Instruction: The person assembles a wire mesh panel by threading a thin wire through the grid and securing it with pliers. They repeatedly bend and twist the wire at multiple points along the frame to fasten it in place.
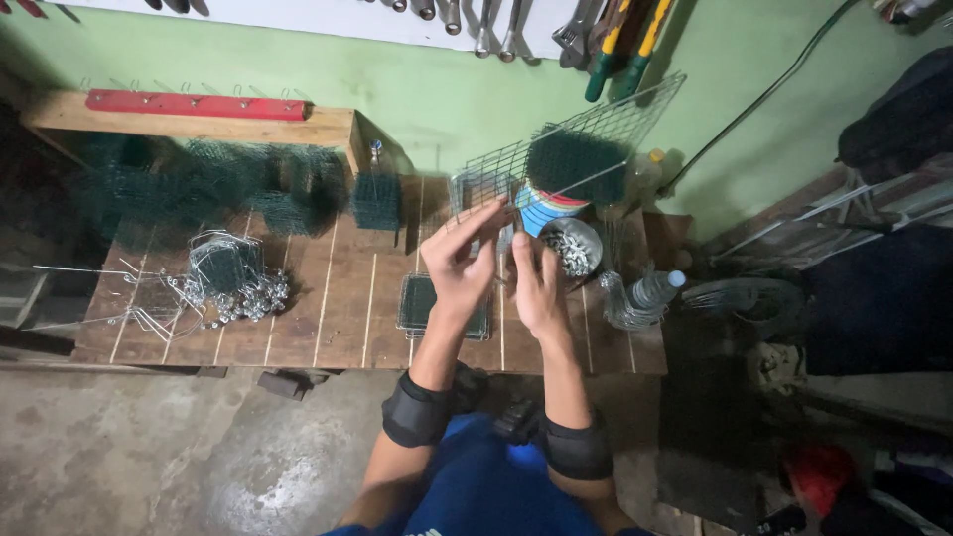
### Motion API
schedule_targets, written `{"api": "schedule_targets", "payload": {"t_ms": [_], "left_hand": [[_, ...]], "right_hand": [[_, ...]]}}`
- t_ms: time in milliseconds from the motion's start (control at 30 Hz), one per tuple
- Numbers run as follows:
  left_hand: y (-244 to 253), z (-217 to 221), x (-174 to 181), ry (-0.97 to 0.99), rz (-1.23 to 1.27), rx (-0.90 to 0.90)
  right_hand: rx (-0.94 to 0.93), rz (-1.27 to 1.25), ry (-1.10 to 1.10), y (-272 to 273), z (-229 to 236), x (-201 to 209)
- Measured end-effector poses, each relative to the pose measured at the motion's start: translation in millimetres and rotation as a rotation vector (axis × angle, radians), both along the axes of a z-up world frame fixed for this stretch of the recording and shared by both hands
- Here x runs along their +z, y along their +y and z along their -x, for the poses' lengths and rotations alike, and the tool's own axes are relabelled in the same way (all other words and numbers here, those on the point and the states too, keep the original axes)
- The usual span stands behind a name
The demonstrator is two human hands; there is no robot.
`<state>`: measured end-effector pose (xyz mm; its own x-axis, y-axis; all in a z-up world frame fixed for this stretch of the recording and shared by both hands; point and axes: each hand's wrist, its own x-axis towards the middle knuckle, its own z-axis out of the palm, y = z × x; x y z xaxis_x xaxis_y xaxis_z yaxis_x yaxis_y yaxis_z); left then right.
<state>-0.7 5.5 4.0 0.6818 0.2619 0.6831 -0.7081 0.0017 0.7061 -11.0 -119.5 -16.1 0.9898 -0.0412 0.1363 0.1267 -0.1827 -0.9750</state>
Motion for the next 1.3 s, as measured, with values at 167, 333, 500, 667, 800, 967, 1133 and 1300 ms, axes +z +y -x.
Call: {"api": "schedule_targets", "payload": {"t_ms": [167,333,500,667,800,967,1133,1300], "left_hand": [[2.7,-5.1,-5.9,-0.08,-0.119,0.141],[8.4,-14.2,-12.0,0.252,0.399,-0.324],[24.1,-16.9,-18.6,0.381,0.47,-0.475],[31.5,-15.9,-16.0,0.433,0.47,-0.556],[39.0,-15.4,-15.4,0.472,0.428,-0.621],[45.2,-11.7,-8.5,0.525,0.368,-0.653],[46.8,-11.3,-2.6,0.534,0.299,-0.69],[44.9,-12.5,-3.7,0.528,0.302,-0.722]], "right_hand": [[0.033,-0.038,0.128,4.6,-2.9,5.5],[0.003,0.196,-0.397,4.3,-9.5,7.6],[-0.015,0.388,-0.544,-17.2,-22.6,-10.7],[0.01,0.273,-0.391,-18.1,-17.3,5.7],[-0.003,0.431,-0.614,-23.7,-17.0,6.7],[-0.019,0.544,-0.723,-34.4,-20.1,-0.5],[0.056,0.473,-0.587,-45.6,-29.3,-16.9],[0.069,0.518,-0.676,-49.9,-29.4,-14.0]]}}
